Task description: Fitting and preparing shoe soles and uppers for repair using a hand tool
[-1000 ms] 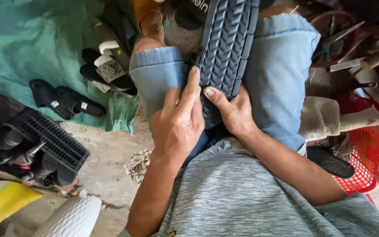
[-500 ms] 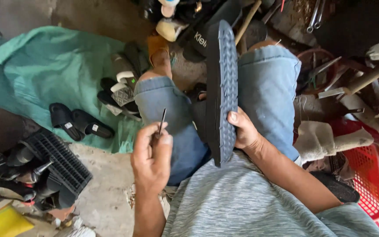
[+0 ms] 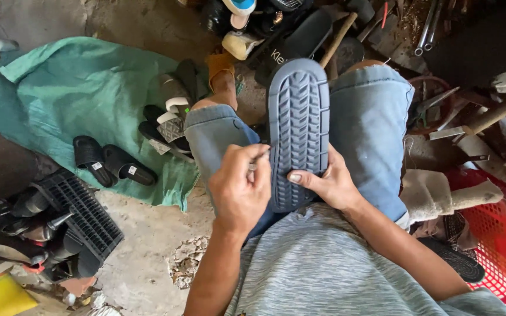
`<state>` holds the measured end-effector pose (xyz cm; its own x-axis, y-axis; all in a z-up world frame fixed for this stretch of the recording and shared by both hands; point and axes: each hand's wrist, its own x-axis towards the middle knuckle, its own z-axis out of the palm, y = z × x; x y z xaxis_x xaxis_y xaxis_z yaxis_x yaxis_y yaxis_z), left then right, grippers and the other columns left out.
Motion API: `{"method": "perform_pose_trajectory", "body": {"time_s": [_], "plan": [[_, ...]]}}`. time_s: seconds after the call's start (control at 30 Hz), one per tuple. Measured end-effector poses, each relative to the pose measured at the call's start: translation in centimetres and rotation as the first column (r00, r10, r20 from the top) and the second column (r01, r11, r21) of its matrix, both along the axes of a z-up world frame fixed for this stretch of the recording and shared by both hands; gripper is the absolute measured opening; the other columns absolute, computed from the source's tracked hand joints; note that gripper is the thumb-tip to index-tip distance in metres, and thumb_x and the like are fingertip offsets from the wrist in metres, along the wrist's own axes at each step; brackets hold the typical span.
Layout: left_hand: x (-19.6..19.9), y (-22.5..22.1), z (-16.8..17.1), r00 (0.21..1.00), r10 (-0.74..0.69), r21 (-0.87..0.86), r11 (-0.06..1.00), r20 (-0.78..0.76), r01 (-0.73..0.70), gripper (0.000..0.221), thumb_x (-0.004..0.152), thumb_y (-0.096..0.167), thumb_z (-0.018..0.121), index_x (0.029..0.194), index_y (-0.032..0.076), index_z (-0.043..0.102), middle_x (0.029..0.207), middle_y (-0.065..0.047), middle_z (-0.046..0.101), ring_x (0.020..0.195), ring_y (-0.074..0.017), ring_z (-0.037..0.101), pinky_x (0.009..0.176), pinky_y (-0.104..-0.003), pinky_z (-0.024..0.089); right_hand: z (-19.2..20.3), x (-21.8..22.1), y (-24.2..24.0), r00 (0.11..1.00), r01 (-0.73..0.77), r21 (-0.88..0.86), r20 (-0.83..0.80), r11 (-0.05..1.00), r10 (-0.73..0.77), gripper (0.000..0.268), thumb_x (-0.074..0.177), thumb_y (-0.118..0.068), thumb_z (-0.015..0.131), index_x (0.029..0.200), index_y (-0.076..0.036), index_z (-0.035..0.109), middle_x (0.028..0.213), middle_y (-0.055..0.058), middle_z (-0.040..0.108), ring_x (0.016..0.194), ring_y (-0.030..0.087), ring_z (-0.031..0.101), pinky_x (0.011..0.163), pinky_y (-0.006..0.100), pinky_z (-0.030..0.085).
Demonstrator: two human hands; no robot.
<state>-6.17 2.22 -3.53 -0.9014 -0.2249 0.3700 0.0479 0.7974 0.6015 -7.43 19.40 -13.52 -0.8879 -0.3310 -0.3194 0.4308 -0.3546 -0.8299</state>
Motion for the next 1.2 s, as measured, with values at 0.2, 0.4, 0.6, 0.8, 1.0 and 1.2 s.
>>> {"method": "perform_pose_trajectory", "body": {"time_s": [0.2,0.4,0.6,0.8,1.0,1.2], "plan": [[-0.2,-4.0,2.0,0.949,0.313,0.207,0.932,-0.044,-0.298,0.005,0.097,0.011,0.07,0.1,0.007,0.073,0.071,-0.01,0.065,0.051,-0.0144,0.053,0.052,-0.031,0.048,2.0,0.3,0.6,0.994,-0.059,-0.047,0.088,0.997,0.063,0.051,0.069,0.001,0.091,0.114,0.001,0.067,0.096,0.017,0.079,0.091,0.021,0.076,0.076,0.04,0.065],[-1.2,-2.7,2.8,0.965,-0.134,0.678,0.733,0.224,-0.056,0.076,0.09,0.011,0.074,0.154,-0.005,0.036,0.119,-0.029,0.069,0.073,-0.0206,0.071,0.058,-0.031,0.06,5.7,-0.5,0.3,0.972,-0.206,0.207,-0.071,0.956,0.225,0.064,0.067,-0.015,0.097,0.123,-0.005,0.068,0.11,0.015,0.077,0.111,0.019,0.064,0.096,0.047,0.055],[-1.1,-4.4,-0.2,0.896,0.247,0.713,0.542,0.37,-0.444,0.019,0.078,0.021,0.076,0.076,0.009,0.062,0.058,-0.007,0.055,0.035,-0.0139,0.049,0.03,-0.027,0.037,7.9,-1.4,2.2,0.97,-0.202,-0.004,-0.141,0.979,0.2,0.101,0.079,-0.009,0.083,0.16,-0.002,0.024,0.15,0.028,0.048,0.117,0.033,0.065,0.091,0.047,0.061],[-1.8,-5.4,0.2,0.97,0.244,0.929,0.358,0.008,-0.098,0.028,0.096,0.03,0.061,0.081,0.006,0.06,0.051,-0.008,0.047,0.032,-0.0103,0.04,0.029,-0.019,0.031,10.4,-1.4,2.1,0.842,-0.263,0.232,-0.419,0.937,0.34,0.039,0.086,-0.023,0.079,0.12,-0.005,0.075,0.08,0.01,0.07,0.067,0.017,0.07,0.063,0.037,0.064],[-1.1,-4.0,-1.5,0.97,0.112,0.867,0.436,0.216,-0.243,0.02,0.088,0.019,0.068,0.075,0.006,0.061,0.046,-0.01,0.05,0.029,-0.0107,0.041,0.026,-0.024,0.034,8.3,-0.2,2.7,0.757,-0.332,0.193,-0.53,0.924,0.382,0.035,0.09,-0.031,0.074,0.109,-0.001,0.07,0.08,0.013,0.067,0.06,0.028,0.067,0.05,0.039,0.058],[-4.5,0.2,2.9,0.839,-0.141,0.613,0.747,0.525,-0.258,0.036,0.086,0.031,0.079,0.11,0.006,0.07,0.079,-0.012,0.066,0.063,-0.0137,0.057,0.052,-0.029,0.062,3.5,3.6,3.4,0.924,-0.128,0.278,-0.314,0.952,0.216,0.039,0.096,-0.035,0.066,0.088,0.002,0.064,0.065,0.021,0.057,0.059,0.027,0.059,0.048,0.046,0.047]]}}
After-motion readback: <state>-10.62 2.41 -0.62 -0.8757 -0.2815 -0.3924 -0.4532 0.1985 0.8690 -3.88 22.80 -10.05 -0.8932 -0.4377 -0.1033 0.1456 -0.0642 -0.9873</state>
